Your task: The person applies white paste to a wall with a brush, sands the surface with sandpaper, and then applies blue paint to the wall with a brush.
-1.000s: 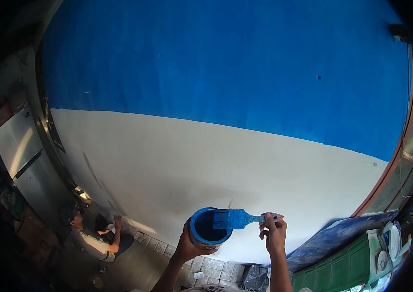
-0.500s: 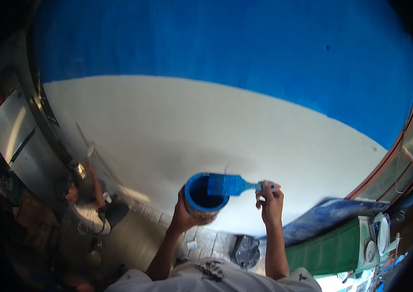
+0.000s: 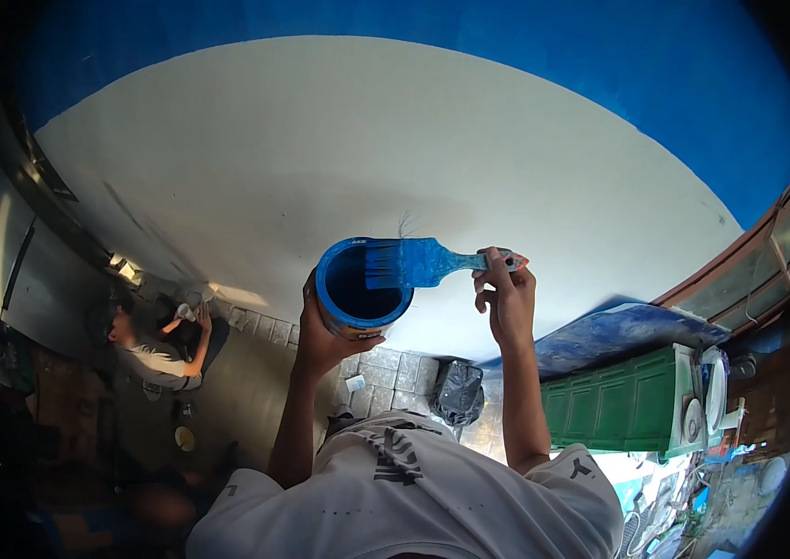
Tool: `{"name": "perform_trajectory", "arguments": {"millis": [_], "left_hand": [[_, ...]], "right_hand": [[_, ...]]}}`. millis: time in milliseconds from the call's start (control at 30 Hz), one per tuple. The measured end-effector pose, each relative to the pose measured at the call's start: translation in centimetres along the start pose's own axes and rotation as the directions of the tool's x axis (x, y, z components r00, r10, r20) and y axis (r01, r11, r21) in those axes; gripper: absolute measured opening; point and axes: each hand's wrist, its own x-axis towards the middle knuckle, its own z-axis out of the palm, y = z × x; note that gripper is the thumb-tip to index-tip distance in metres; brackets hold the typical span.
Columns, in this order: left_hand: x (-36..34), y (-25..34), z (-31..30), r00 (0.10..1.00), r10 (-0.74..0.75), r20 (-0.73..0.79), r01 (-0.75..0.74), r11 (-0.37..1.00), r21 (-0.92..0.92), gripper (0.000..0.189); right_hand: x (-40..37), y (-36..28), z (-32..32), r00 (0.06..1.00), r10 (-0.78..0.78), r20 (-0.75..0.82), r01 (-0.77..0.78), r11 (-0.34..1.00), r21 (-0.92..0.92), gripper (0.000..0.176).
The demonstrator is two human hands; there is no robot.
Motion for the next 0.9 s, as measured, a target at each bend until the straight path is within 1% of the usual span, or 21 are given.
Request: {"name": "perform_trajectory", "arguments": {"millis": [67, 267, 400, 467, 533, 600, 633, 667, 700, 767, 800, 900], "left_hand": [[0.1, -0.1, 0.4, 1.0, -0.007, -0.001, 0.007, 1.0, 0.002, 0.133], [0.7, -0.6, 0.5, 1.0, 0.0, 0.005, 0.0, 1.0, -0.021, 0.133], [0.9, -0.5, 0.5, 1.0, -0.006, 0.003, 0.006, 1.0, -0.012, 0.132], [0.9, -0.7, 0.6, 1.0, 0.003, -0.008, -0.003, 1.0, -0.008, 0.131], [1.1, -1.3, 0.7, 0.999, -0.05, -0.011, 0.048, 0.992, -0.119, 0.126], [1.1, -1.6, 0.3, 0.997, -0.071, 0.001, 0.07, 0.984, -0.167, 0.128], [1.5, -2.1, 0.0, 0.999, -0.041, 0.003, 0.041, 0.988, -0.148, 0.128], [1.9, -2.2, -0.5, 0.999, -0.053, 0.004, 0.053, 0.983, -0.179, 0.127], [1.9, -2.0, -0.8, 1.0, -0.025, 0.001, 0.025, 0.99, -0.14, 0.127], [2.4, -1.5, -1.7, 1.0, 0.009, -0.008, -0.01, 0.995, -0.102, 0.127], [2.4, -1.2, -2.2, 1.0, 0.004, 0.003, -0.004, 0.996, -0.091, 0.126], [2.6, -0.8, -3.3, 1.0, -0.002, 0.0, 0.002, 0.997, -0.071, 0.125]], "right_hand": [[0.3, 0.0, -0.2, 0.997, -0.035, 0.067, 0.037, 0.999, -0.031, 0.031], [0.5, -0.2, -0.2, 0.986, -0.087, 0.143, 0.095, 0.994, -0.049, 0.032], [0.8, -0.3, -0.1, 0.985, -0.097, 0.143, 0.104, 0.994, -0.04, 0.032], [1.2, -0.4, 0.2, 0.987, -0.067, 0.147, 0.07, 0.997, -0.017, 0.033], [1.5, -1.2, 0.5, 0.984, -0.064, 0.167, 0.067, 0.998, -0.012, 0.035], [2.2, -2.1, 1.0, 0.98, -0.049, 0.194, 0.052, 0.999, -0.011, 0.039], [2.8, -2.6, 1.4, 0.975, -0.048, 0.216, 0.049, 0.999, 0.004, 0.04], [3.6, -3.3, 2.2, 0.971, -0.043, 0.236, 0.041, 0.999, 0.014, 0.042], [3.9, -4.0, 3.0, 0.966, -0.067, 0.249, 0.063, 0.998, 0.024, 0.042], [4.2, -5.5, 4.5, 0.977, -0.063, 0.206, 0.061, 0.998, 0.017, 0.047], [4.4, -6.3, 5.0, 0.974, -0.073, 0.214, 0.071, 0.997, 0.018, 0.047], [5.7, -9.7, 6.8, 0.958, -0.209, 0.198, 0.216, 0.976, -0.017, 0.052]]}}
